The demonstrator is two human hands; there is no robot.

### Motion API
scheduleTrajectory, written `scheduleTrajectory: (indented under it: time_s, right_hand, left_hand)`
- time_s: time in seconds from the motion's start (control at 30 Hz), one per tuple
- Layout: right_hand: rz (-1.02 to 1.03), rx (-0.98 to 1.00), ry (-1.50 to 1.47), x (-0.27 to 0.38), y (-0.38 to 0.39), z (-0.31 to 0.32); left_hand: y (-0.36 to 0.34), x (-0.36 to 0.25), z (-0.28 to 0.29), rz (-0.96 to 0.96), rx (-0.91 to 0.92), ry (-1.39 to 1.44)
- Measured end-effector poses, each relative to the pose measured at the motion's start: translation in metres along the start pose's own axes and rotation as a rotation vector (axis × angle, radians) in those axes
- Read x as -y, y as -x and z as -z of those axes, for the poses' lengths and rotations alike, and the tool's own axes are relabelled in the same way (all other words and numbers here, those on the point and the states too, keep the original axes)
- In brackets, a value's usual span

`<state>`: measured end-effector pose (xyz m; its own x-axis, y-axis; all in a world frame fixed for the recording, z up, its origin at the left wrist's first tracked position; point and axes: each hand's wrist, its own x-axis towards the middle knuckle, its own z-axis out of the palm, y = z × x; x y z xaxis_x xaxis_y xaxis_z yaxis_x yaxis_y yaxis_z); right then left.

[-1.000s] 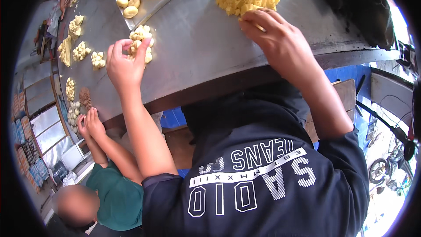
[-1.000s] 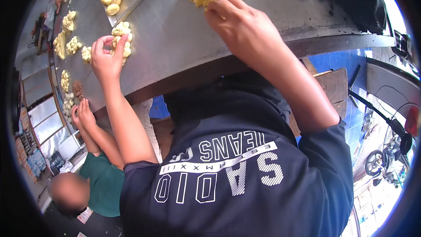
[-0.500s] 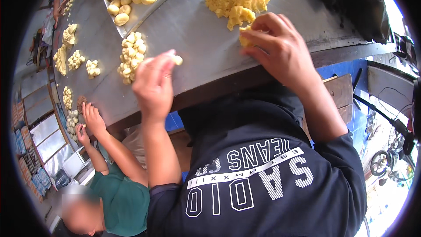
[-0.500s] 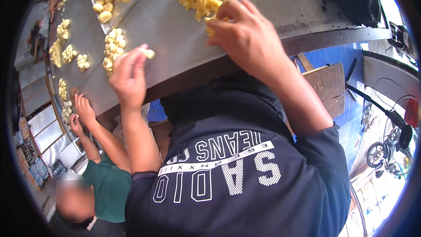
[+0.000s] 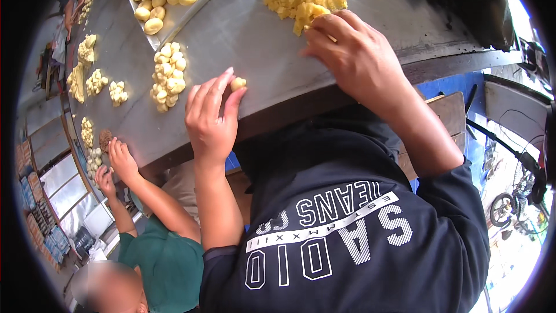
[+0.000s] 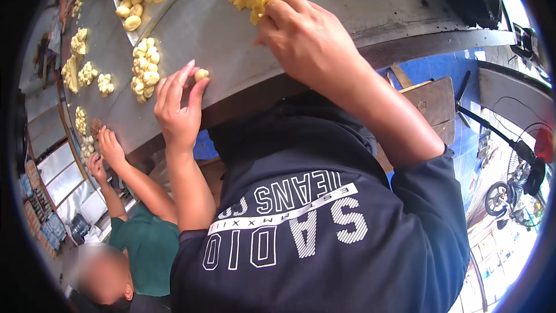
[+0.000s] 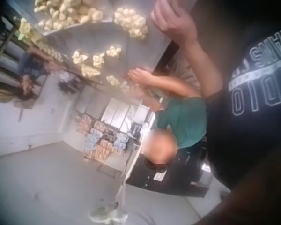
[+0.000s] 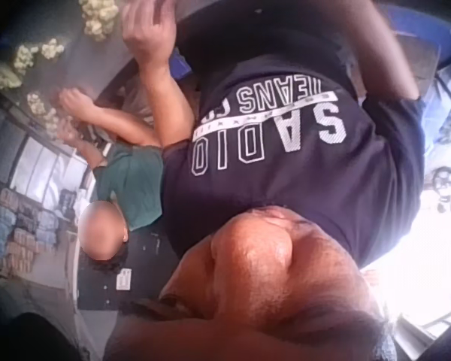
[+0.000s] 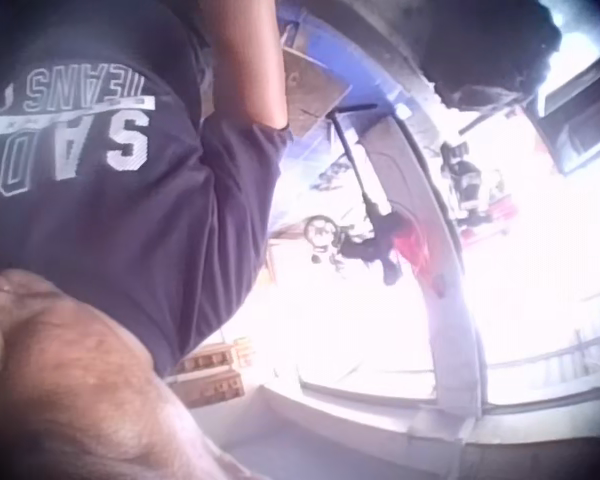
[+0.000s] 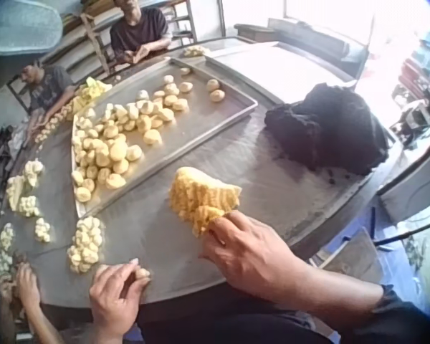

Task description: The person pinches off pieces of yellow dough, rolls them into small balls, and places them onto a metal tray alongside other shaped pieces.

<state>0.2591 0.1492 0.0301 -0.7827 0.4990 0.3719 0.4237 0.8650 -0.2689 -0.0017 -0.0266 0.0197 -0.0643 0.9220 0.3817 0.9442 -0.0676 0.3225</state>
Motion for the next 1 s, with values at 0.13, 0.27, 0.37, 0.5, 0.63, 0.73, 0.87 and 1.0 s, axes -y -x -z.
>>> scheduleTrajectory:
  time_s: [0.13, 0.27, 0.37, 0.5, 0.63, 0.73, 0.87, 1.0]
  right_hand:
    - [0.001, 0.010, -0.011, -0.005, -0.006, 0.004]
    - [-0.105, -0.113, -0.270, -0.012, 0.009, 0.016]
    - [-0.126, -0.039, -0.069, -0.011, 0.019, 0.014]
    - [-0.071, -0.020, -0.046, 0.003, 0.012, 0.013]
    - [-0.227, -0.040, -0.117, -0.008, 0.014, 0.014]
    - [-0.117, -0.049, -0.119, -0.014, 0.010, 0.009]
    - [-0.051, -0.063, -0.088, -0.017, 0.007, 0.001]
    - [-0.068, 0.000, 0.001, -0.004, -0.009, -0.003]
  left_hand:
    - [-0.007, -0.010, 0.009, -0.015, 0.160, -0.070]
    - [-0.011, -0.011, 0.027, -0.095, 0.267, -0.263]
    - [-0.053, -0.010, 0.031, -0.173, 0.302, -0.280]
    - [-0.113, -0.021, -0.045, -0.367, -0.352, -0.052]
    - [-0.107, -0.010, -0.058, -0.372, -0.283, -0.128]
    - [-0.116, -0.010, -0.071, -0.431, -0.294, -0.039]
    - [-0.108, -0.026, -0.064, -0.501, -0.335, 0.108]
    - [-0.110, -0.007, -0.058, -0.037, -0.199, 0.702]
